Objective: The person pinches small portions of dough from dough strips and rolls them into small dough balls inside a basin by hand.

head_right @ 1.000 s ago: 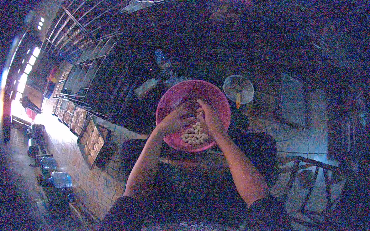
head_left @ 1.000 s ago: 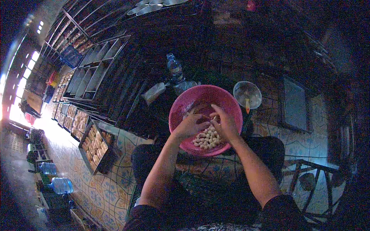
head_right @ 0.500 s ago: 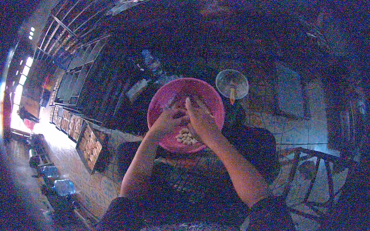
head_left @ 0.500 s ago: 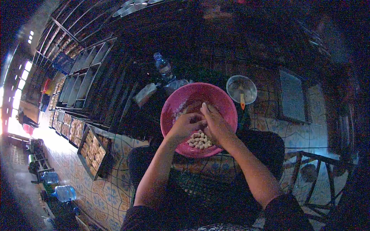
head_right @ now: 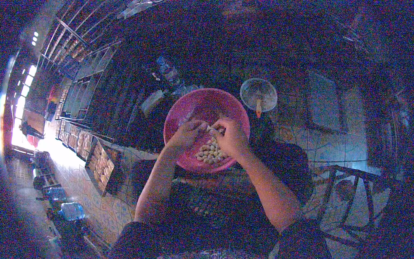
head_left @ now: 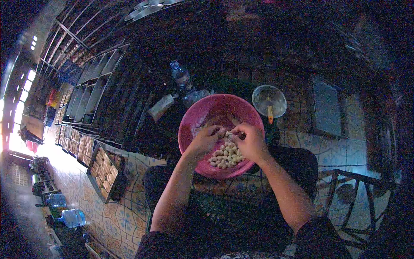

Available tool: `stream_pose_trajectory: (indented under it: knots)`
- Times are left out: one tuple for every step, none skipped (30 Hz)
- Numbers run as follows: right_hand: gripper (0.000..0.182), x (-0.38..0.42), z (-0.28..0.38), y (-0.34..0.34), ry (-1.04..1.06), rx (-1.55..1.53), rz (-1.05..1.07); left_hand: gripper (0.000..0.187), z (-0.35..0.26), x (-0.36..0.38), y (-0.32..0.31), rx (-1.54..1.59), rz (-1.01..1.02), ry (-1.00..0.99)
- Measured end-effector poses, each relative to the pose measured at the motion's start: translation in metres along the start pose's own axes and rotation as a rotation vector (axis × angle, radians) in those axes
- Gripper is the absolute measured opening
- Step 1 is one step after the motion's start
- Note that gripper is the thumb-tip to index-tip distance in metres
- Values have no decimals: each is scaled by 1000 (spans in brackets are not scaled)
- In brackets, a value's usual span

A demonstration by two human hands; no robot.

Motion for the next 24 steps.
stream_pose_trajectory:
  knots:
    - [17, 1, 0, -1, -28, 8, 0, 30, 3, -1, -2, -1, -1, -3]
    - [17, 3, 0, -2, -27, 10, -2, 29, 7, -3, -4, 147, 28, 30]
    - [18, 5, 3, -1, 5, 75, -15, 27, 0, 0, -5, 296, 58, 62]
    - [19, 6, 4, -1, 35, 139, -26, 27, -6, 4, -5, 296, 60, 60]
    - [19, 7, 5, 1, 34, 140, -25, 26, -10, 9, -5, 281, 84, 30]
    - [21, 8, 8, 3, 25, 120, 4, 25, -15, 14, -5, 267, 109, 3]
    - [23, 10, 9, 3, 15, 99, 36, 25, -14, 12, -4, 269, 109, 8]
    - [23, 12, 5, 0, 12, 96, 43, 24, -13, 7, -3, 84, 42, -62]
    - [28, 12, 3, -2, 71, 155, 37, 24, -14, 7, -2, -101, -23, -128]
    - [34, 11, 1, -5, 131, 214, 28, 22, -19, 13, -2, -37, -26, -115]
    - [34, 12, 0, -5, 130, 211, 32, 22, -14, 10, -3, -36, -27, -110]
    - [44, 8, 7, 1, -33, 95, 72, 19, -8, 5, -3, 79, -28, -96]
    - [56, 7, 11, 3, -196, -21, 113, 16, -1, 1, -2, 195, -29, -79]
    - [56, 7, 3, -2, -197, -22, 118, 16, 5, -3, -1, 198, -31, -76]
    - [67, 9, -12, -7, -163, -80, -51, 16, 7, -5, 0, 277, -10, -31]
    - [79, 8, -17, -6, -128, -136, -221, 15, 6, -5, 2, 355, 12, 13]
    - [79, 8, -23, -3, -129, -139, -218, 15, 4, -5, 4, 356, 10, 16]
    - [82, 6, -25, 2, -253, -60, -170, 16, -3, -1, 7, 129, -60, 43]
    - [86, 5, -26, 7, -373, 21, -123, 17, -7, 1, 8, -99, -129, 67]
    - [88, 5, -25, 8, -341, -61, -169, 17, -6, 1, 9, -101, -133, 65]
    - [88, 7, -31, 7, -342, -65, -166, 18, -2, 2, 7, -147, -172, -33]
    - [90, 6, -41, 5, -345, -96, -167, 19, 0, 1, 6, -193, -213, -135]
    - [92, 8, -50, 2, -353, -129, -165, 19, 4, -2, 5, -194, -215, -129]
    - [92, 9, -52, 0, -357, -134, -159, 19, 6, -3, 4, -159, -169, -104]
Point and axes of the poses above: each hand's wrist, its own x-axis away from the middle knuckle, its own y-axis out of the back of the hand, z = x × y, the point moved 1 cm from there along -x, towards the middle knuckle, and after that the axes turned 11 degrees about y, right-handed, at the moved point
